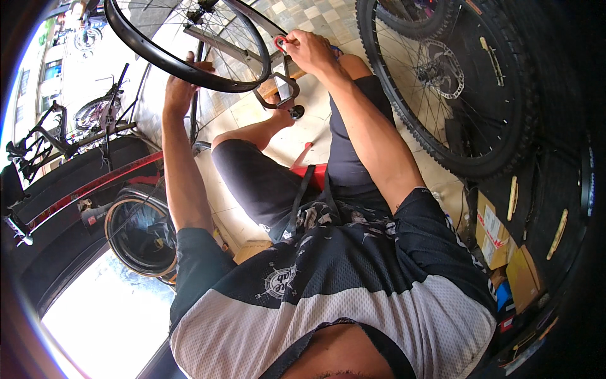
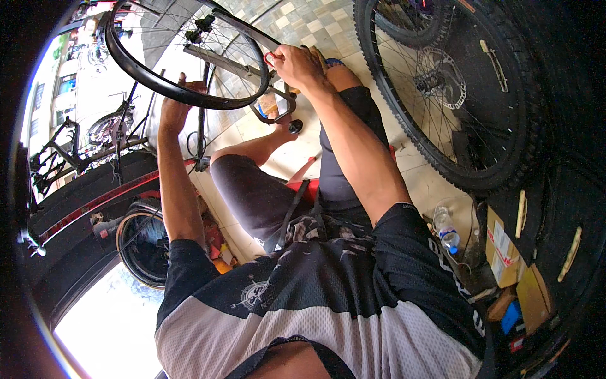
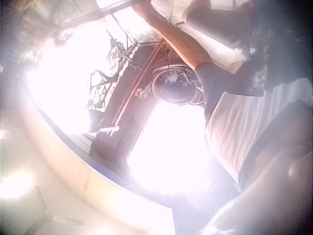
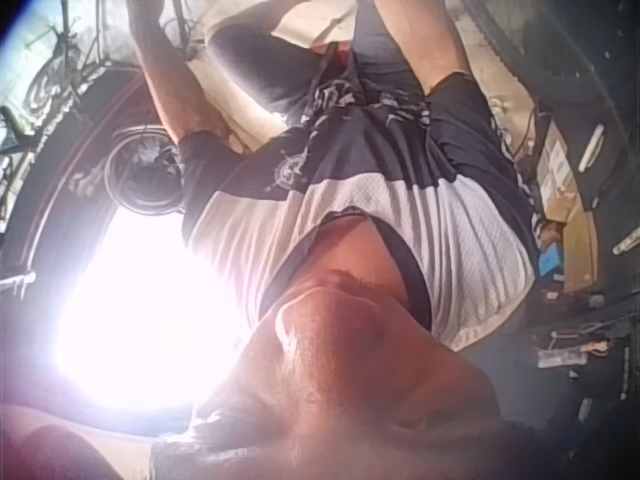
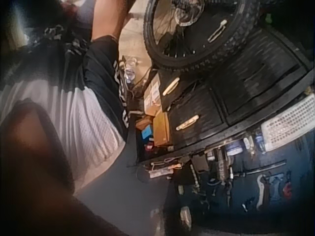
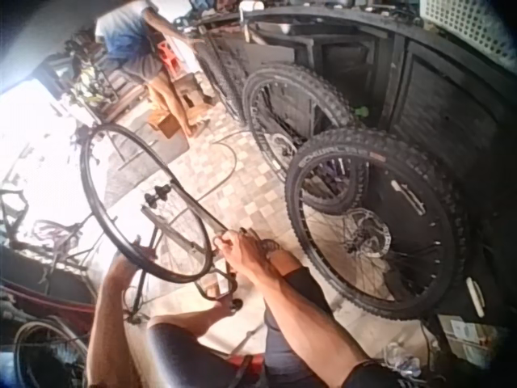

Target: The person adjusts the spokes of a bicycle wheel mounted on a truing stand using a spoke wrench. They rotate the wheel and tighten or loosen individual spokes to align the rim.

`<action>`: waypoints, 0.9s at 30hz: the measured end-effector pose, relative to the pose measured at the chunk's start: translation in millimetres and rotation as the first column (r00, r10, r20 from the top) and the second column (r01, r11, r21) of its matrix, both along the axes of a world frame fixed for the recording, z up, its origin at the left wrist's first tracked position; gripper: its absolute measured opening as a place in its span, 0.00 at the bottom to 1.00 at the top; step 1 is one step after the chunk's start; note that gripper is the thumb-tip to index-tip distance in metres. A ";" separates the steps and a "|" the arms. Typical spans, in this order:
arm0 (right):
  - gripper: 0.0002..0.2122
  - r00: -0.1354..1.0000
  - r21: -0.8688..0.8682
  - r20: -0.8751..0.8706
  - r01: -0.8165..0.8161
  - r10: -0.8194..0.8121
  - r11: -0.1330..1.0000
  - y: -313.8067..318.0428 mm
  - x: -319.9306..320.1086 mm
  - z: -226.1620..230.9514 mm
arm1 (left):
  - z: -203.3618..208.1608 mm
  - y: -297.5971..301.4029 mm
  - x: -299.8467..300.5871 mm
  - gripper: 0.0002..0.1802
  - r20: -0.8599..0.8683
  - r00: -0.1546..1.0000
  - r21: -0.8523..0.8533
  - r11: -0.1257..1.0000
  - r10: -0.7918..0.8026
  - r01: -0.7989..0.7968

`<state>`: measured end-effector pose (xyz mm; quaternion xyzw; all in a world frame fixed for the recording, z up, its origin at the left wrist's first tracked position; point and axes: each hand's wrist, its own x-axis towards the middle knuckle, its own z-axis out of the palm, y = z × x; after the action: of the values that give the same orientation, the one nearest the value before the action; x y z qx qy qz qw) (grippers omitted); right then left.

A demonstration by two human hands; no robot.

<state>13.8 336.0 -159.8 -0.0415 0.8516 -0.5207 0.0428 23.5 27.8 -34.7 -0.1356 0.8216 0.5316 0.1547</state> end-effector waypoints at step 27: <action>0.14 0.998 -0.062 0.059 0.035 -0.031 0.997 4.3 -0.8 0.6 | 83.0 12.6 -34.0 0.31 -0.547 0.778 0.262 0.946 0.310 -0.192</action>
<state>13.0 340.4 -159.2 -0.0135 0.8338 -0.5489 0.0577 -10.4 40.4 48.3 -0.0598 0.7485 0.6398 -0.1638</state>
